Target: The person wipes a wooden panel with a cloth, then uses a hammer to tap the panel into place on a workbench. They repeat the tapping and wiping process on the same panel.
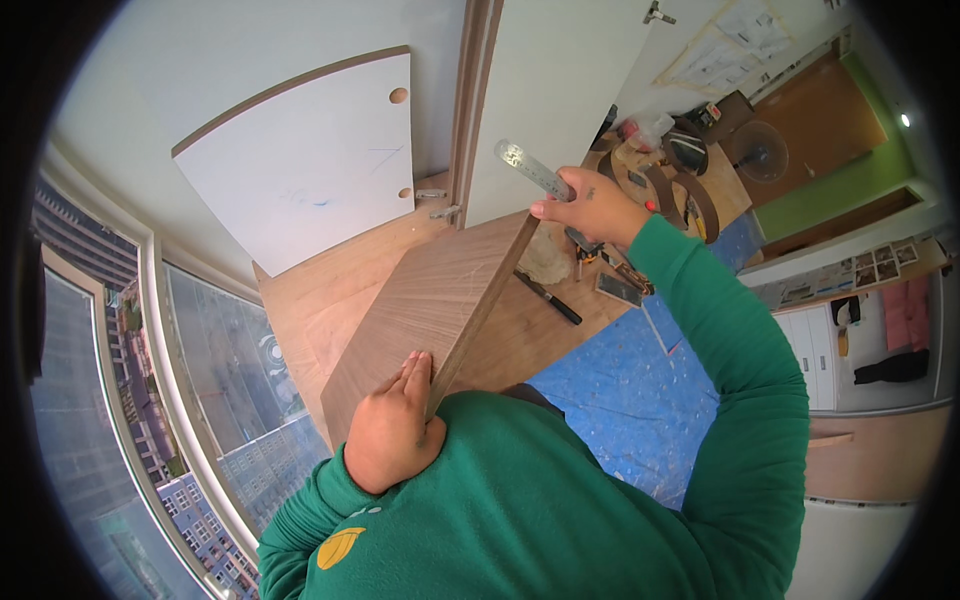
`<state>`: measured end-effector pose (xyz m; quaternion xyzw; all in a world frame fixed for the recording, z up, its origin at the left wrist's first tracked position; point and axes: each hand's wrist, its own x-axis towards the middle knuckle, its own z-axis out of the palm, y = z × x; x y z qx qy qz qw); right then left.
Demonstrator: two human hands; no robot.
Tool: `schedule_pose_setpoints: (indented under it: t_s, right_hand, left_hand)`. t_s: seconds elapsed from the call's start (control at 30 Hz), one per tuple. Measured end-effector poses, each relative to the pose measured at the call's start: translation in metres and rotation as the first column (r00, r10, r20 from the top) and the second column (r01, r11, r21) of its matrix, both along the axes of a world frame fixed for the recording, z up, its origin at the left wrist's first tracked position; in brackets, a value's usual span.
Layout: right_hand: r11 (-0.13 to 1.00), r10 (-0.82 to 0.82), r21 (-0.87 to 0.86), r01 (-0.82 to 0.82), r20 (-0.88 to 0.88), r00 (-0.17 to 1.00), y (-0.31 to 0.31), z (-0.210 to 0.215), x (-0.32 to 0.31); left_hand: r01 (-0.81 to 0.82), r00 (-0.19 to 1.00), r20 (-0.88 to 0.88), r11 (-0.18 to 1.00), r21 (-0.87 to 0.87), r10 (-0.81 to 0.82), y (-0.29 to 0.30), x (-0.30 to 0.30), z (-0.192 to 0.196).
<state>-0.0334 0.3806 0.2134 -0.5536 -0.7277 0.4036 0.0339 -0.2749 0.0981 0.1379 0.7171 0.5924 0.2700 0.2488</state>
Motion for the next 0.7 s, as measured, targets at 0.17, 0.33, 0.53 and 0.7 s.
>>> schedule_pose_setpoints:
  t_s: [0.17,0.33,0.53,0.7]
  right_hand:
    - [0.983,-0.112,-0.165,0.075,-0.228,0.967,-0.007,-0.031,0.003]
    - [0.942,-0.298,-0.258,0.216,-0.342,0.891,-0.001,-0.057,0.006]
    - [0.906,-0.406,-0.27,0.325,-0.341,0.848,0.008,-0.062,0.007]
    - [0.965,-0.251,-0.171,0.2,-0.372,0.894,0.002,-0.047,0.001]
  left_hand:
    - [0.005,1.0,-0.01,1.0,-0.004,-0.005,0.0,0.0,0.001]
    - [0.006,1.0,-0.007,1.0,-0.011,-0.006,0.0,-0.001,0.003]
    - [0.006,1.0,-0.01,1.0,-0.014,-0.007,0.002,-0.002,0.004]
    - [-0.006,1.0,-0.001,1.0,-0.019,0.006,0.002,-0.002,0.005]
